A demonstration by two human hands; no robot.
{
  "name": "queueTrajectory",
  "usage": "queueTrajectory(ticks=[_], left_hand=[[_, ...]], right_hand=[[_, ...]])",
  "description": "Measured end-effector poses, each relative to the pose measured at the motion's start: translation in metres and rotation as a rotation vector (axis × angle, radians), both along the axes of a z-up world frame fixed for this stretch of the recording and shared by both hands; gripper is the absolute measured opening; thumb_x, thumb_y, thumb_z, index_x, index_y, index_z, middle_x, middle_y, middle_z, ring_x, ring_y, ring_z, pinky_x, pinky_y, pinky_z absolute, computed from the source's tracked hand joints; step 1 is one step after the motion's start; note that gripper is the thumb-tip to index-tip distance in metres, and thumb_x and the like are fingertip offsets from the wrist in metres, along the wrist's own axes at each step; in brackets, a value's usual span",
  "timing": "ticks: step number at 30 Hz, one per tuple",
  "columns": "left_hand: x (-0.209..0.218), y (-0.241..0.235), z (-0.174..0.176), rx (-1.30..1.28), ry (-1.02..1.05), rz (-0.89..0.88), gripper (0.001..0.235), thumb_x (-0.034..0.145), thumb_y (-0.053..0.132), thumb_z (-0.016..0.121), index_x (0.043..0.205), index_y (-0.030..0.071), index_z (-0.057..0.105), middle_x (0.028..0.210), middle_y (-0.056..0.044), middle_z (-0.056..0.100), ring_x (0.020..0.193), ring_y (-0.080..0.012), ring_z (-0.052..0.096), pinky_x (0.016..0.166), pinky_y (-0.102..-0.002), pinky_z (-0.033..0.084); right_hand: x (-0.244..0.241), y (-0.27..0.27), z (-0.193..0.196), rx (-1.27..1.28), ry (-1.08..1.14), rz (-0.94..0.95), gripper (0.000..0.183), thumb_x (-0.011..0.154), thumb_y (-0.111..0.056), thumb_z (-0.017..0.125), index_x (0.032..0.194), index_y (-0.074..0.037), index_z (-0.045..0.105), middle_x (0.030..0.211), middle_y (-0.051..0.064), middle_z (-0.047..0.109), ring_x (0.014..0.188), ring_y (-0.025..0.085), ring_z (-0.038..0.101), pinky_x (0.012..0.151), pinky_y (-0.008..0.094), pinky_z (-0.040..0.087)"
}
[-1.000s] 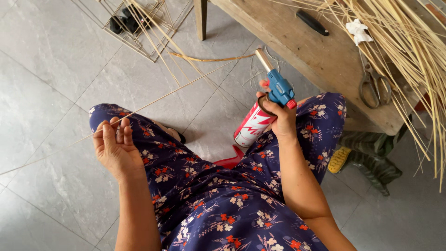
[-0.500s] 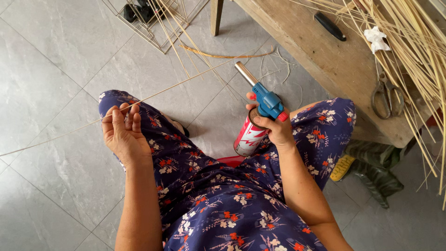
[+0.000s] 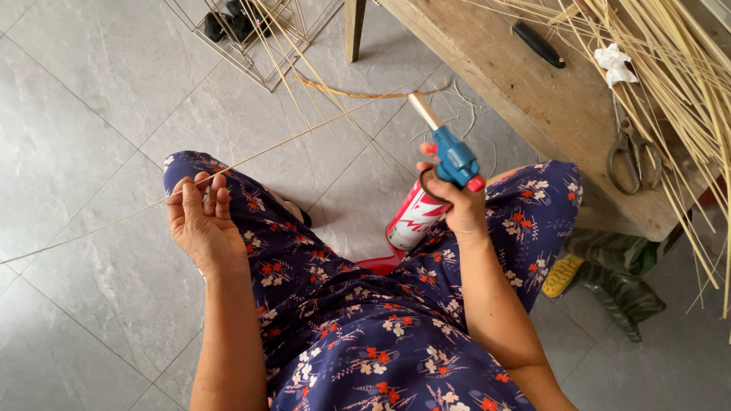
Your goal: The person sits cross-legged on a small stool and uses a handheld blowtorch to heat thin bamboo sticks. They hold the sticks in one hand and the torch in the other, rotating the sticks to apply heat evenly along their length. The person repeatedly picks up sticks from a pile on a nearby table, heats them, and places them back down.
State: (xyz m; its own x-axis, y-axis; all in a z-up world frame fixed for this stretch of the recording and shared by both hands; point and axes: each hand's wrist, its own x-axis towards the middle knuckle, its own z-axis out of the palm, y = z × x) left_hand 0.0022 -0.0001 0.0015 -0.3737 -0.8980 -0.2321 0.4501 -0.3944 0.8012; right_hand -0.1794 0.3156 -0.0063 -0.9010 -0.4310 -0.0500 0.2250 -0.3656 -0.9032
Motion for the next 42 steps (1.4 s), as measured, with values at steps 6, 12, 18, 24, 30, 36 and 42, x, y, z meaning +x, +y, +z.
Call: queueTrajectory(ticks=[6,12,18,24,30,36,42], left_hand=[[0.0,0.001,0.004,-0.001,0.005,-0.006,0.008,0.107,0.013,0.06,0.11,0.005,0.06,0.108,-0.012,0.072,0.093,-0.0206,0.076,0.076,-0.026,0.064],[-0.001,0.002,0.007,-0.003,-0.008,-0.012,0.009,0.107,0.013,0.06,0.109,0.005,0.06,0.107,-0.012,0.073,0.092,-0.0206,0.076,0.076,-0.026,0.064],[-0.002,0.0,0.0,-0.012,0.009,-0.014,0.009,0.107,0.014,0.061,0.109,0.006,0.06,0.107,-0.012,0.073,0.094,-0.0224,0.077,0.076,-0.027,0.063],[-0.006,-0.005,-0.016,-0.007,0.048,0.005,0.009,0.104,0.014,0.062,0.109,0.006,0.06,0.106,-0.012,0.073,0.092,-0.0233,0.077,0.074,-0.027,0.062],[-0.009,-0.005,-0.022,-0.031,0.043,0.0,0.011,0.105,0.014,0.063,0.111,0.005,0.061,0.106,-0.012,0.073,0.091,-0.0229,0.077,0.073,-0.026,0.062],[-0.015,0.0,-0.021,-0.032,0.04,-0.023,0.011,0.105,0.015,0.061,0.111,0.005,0.062,0.107,-0.012,0.073,0.092,-0.0231,0.077,0.074,-0.027,0.062],[-0.017,0.01,-0.021,-0.079,0.087,-0.087,0.011,0.106,0.014,0.06,0.114,0.006,0.063,0.11,-0.012,0.072,0.096,-0.0234,0.076,0.077,-0.027,0.062]], right_hand=[[-0.019,0.019,-0.011,-0.059,-0.012,-0.182,0.059,0.082,-0.002,0.072,0.138,-0.001,0.055,0.133,0.016,0.064,0.11,0.025,0.068,0.101,0.039,0.055],[-0.03,0.025,-0.013,-0.076,0.0,-0.253,0.062,0.082,-0.001,0.071,0.14,-0.002,0.053,0.133,0.017,0.064,0.109,0.026,0.068,0.101,0.04,0.056],[-0.016,0.015,-0.012,-0.062,0.002,-0.065,0.061,0.082,-0.003,0.073,0.14,0.001,0.054,0.136,0.016,0.063,0.113,0.026,0.067,0.104,0.039,0.053],[0.005,-0.002,-0.003,0.024,0.035,0.147,0.064,0.078,-0.007,0.075,0.138,0.002,0.057,0.135,0.017,0.065,0.112,0.026,0.068,0.103,0.038,0.053],[0.018,-0.015,0.006,0.073,0.053,0.304,0.058,0.075,-0.006,0.075,0.13,0.004,0.062,0.134,0.019,0.066,0.113,0.027,0.069,0.103,0.039,0.053],[0.027,-0.029,0.009,0.082,0.089,0.4,0.059,0.074,-0.005,0.074,0.132,0.005,0.063,0.133,0.019,0.067,0.112,0.027,0.069,0.103,0.038,0.054],[0.038,-0.042,0.014,0.131,0.121,0.447,0.058,0.073,-0.005,0.073,0.13,0.004,0.065,0.132,0.016,0.068,0.112,0.025,0.07,0.101,0.037,0.055]])
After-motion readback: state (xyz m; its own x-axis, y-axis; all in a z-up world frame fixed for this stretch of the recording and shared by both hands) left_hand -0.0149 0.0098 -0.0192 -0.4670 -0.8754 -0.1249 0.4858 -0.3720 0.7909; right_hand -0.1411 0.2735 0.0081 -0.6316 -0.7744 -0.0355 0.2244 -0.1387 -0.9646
